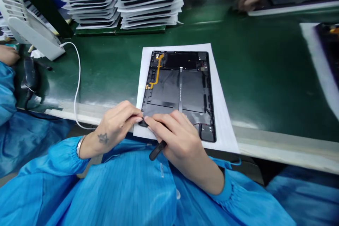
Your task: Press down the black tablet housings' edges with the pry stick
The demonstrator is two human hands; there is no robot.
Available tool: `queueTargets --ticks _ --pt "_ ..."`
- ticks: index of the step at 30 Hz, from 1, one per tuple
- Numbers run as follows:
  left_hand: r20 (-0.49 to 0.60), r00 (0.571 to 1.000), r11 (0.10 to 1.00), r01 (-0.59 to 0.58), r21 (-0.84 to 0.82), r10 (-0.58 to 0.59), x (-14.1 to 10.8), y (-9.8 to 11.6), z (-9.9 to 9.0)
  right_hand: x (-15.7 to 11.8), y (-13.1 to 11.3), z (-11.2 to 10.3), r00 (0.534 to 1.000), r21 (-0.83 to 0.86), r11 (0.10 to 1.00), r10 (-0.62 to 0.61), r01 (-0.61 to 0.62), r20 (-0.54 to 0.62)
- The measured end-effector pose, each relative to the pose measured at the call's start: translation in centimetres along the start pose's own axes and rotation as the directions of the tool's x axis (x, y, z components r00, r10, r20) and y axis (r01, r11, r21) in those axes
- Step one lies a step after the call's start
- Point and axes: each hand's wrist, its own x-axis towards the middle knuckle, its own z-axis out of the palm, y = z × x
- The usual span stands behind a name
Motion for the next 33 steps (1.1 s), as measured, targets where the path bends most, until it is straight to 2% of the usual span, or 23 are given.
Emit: queueTargets --ticks 6,10,15,20,23,27,29,31,33 --pt "0.047 0.996 0.975 -0.088 0.202 0.081 -0.5 -0.1 0.3 0.2 0.0 -0.2 0.993 -0.127 0.989 -0.065 0.077 0.098" --pt "0.082 0.993 0.973 -0.097 0.209 0.082 -0.7 -0.1 0.1 0.2 -0.1 -0.1 0.989 -0.193 0.976 -0.076 0.099 0.126" --pt "0.023 0.994 0.979 -0.106 0.177 0.103 -1.7 -0.7 -0.3 0.1 0.1 0.1 0.987 -0.2 0.969 -0.132 0.148 0.094" --pt "0.063 0.978 0.955 -0.207 0.214 0.198 -3.0 -1.3 -0.5 0.1 0.2 0.3 0.976 -0.186 0.962 -0.181 0.201 0.119" --pt "0.13 0.954 0.913 -0.296 0.282 0.269 -2.6 -0.8 -1.0 0.2 0.3 0.1 0.982 -0.126 0.98 -0.14 0.156 0.127" --pt "0.307 0.89 0.797 -0.444 0.41 0.338 -1.5 0.4 -2.2 0.6 0.7 -1.6 0.991 0.051 0.998 -0.039 0.033 0.129" --pt "0.352 0.873 0.78 -0.47 0.414 0.339 -1.0 0.4 -2.5 0.9 1.0 -2.7 0.989 0.028 1.0 -0.012 0.008 0.145" --pt "0.329 0.887 0.826 -0.435 0.358 0.324 -0.8 -0.2 -2.4 1.0 1.0 -3.3 0.992 -0.059 0.998 0.004 0.004 0.129" --pt "0.256 0.925 0.894 -0.348 0.283 0.279 -0.8 -1.2 -2.0 1.0 0.8 -3.4 0.996 -0.125 0.992 0.019 -0.007 0.089"
